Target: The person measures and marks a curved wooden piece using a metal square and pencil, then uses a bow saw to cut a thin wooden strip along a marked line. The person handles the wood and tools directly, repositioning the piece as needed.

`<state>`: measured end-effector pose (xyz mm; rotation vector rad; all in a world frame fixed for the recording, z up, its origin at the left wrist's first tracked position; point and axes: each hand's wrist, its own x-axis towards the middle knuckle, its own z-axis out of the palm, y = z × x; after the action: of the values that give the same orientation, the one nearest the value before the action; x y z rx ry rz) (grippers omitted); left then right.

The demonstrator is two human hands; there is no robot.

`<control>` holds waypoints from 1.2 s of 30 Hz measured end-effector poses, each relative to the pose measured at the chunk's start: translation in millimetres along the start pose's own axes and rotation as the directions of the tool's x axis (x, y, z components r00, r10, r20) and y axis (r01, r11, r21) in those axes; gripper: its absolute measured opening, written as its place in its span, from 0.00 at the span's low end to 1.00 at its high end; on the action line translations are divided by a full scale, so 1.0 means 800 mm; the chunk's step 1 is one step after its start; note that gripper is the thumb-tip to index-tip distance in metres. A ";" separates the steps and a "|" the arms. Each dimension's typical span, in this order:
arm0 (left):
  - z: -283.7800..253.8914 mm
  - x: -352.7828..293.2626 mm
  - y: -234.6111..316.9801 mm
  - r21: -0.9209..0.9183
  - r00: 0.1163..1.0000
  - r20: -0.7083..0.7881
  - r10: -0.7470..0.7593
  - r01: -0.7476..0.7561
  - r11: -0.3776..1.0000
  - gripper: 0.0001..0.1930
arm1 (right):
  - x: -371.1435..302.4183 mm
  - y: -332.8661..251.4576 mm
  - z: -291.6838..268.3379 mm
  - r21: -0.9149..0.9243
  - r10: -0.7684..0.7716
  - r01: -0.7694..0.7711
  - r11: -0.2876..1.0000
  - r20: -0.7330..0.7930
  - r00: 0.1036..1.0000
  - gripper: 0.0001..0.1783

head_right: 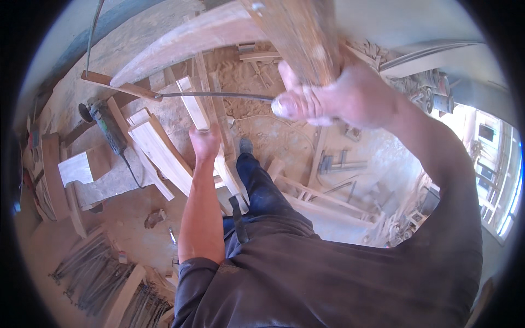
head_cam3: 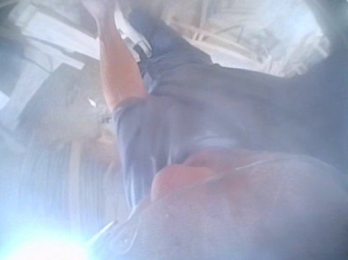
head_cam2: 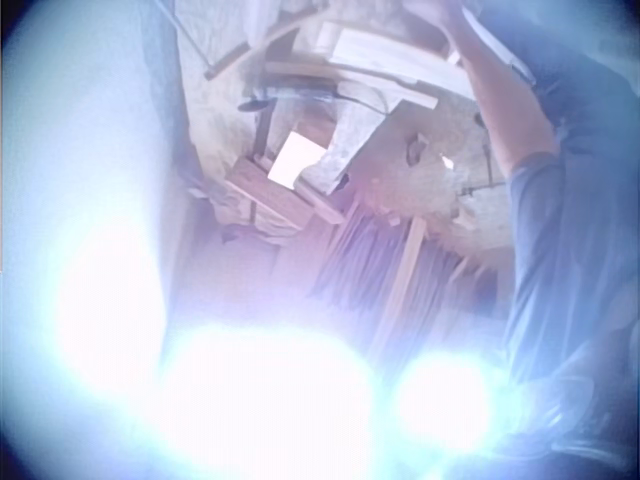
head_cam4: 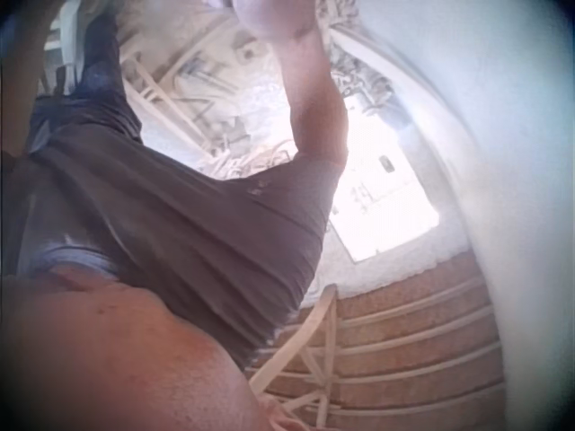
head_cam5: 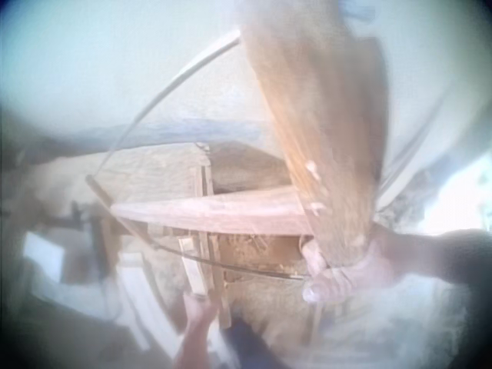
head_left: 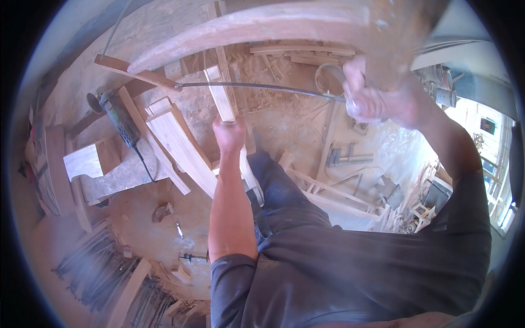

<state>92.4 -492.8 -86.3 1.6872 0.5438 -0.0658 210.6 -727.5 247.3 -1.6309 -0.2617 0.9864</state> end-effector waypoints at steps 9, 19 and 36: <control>0.003 -0.001 0.003 0.075 0.998 -0.025 0.063 -0.061 0.995 0.09 | -0.005 0.001 0.006 -0.184 -0.055 0.068 0.981 0.074 0.996 0.17; 0.002 -0.001 0.015 0.130 0.990 -0.076 0.120 -0.109 0.985 0.09 | 0.035 0.007 0.021 0.090 0.064 -0.071 0.993 0.083 0.994 0.19; -0.158 -0.034 0.035 0.599 0.732 -0.535 0.422 -0.024 0.800 0.42 | 0.032 0.033 0.035 0.279 0.037 -0.016 0.960 -0.069 0.997 0.17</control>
<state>46.4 -384.6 -26.3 2.3609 0.8800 0.6443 197.9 -700.0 212.1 -1.4119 -0.0471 0.9354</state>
